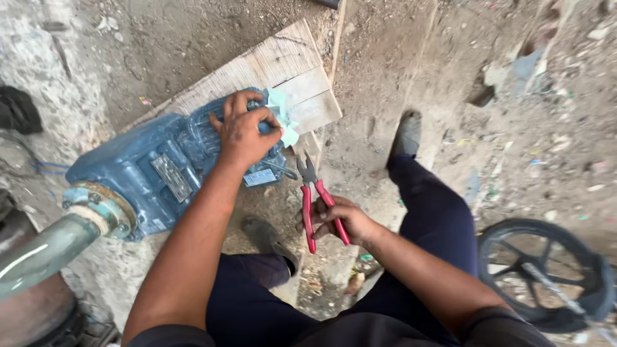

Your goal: The person works on a blue electric water pump motor resting on wooden planks on the ground. They hammer the motor housing, use red-handled pliers to pry and grip parts, cut a wire with side cutters, and use a screwdriver on the motor's terminal box while repositioning the unit.

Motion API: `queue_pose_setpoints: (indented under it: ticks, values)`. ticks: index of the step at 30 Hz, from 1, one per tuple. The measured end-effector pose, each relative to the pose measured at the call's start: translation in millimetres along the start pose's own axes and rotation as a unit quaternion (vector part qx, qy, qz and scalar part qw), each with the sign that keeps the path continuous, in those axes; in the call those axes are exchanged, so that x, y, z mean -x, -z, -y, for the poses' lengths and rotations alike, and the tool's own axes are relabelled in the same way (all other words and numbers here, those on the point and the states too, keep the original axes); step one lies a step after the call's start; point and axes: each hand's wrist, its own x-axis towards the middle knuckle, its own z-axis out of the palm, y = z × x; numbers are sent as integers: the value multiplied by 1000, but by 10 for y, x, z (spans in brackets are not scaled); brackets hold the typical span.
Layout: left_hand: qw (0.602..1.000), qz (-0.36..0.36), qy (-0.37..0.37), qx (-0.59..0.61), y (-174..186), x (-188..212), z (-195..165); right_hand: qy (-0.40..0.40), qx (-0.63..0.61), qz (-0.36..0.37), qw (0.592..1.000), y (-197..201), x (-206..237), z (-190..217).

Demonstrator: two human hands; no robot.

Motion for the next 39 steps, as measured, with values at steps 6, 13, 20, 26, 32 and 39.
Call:
queue_pose_setpoints:
  ticks: [6,13,20,26,32,39]
  values:
    - [996,37,-55,-55,89,-7,-56,115,474,-158,858,-28,7,-319]
    - [993,43,-64,-87,49,-163,-80,193,744,-346,538,-333,-153,-313]
    - [993,-32,-84,-82,-169,-339,-59,214,759,-430,439,-488,-425,-334]
    - [990,-54,-106,-72,-237,-473,-9,161,763,-470,413,-499,-543,-359]
    - [993,-40,-93,-61,-282,-477,-23,118,788,-453,400,-560,-445,-317]
    - [988,-58,-115,-83,-387,-536,52,127,792,-466,375,-604,-456,-363]
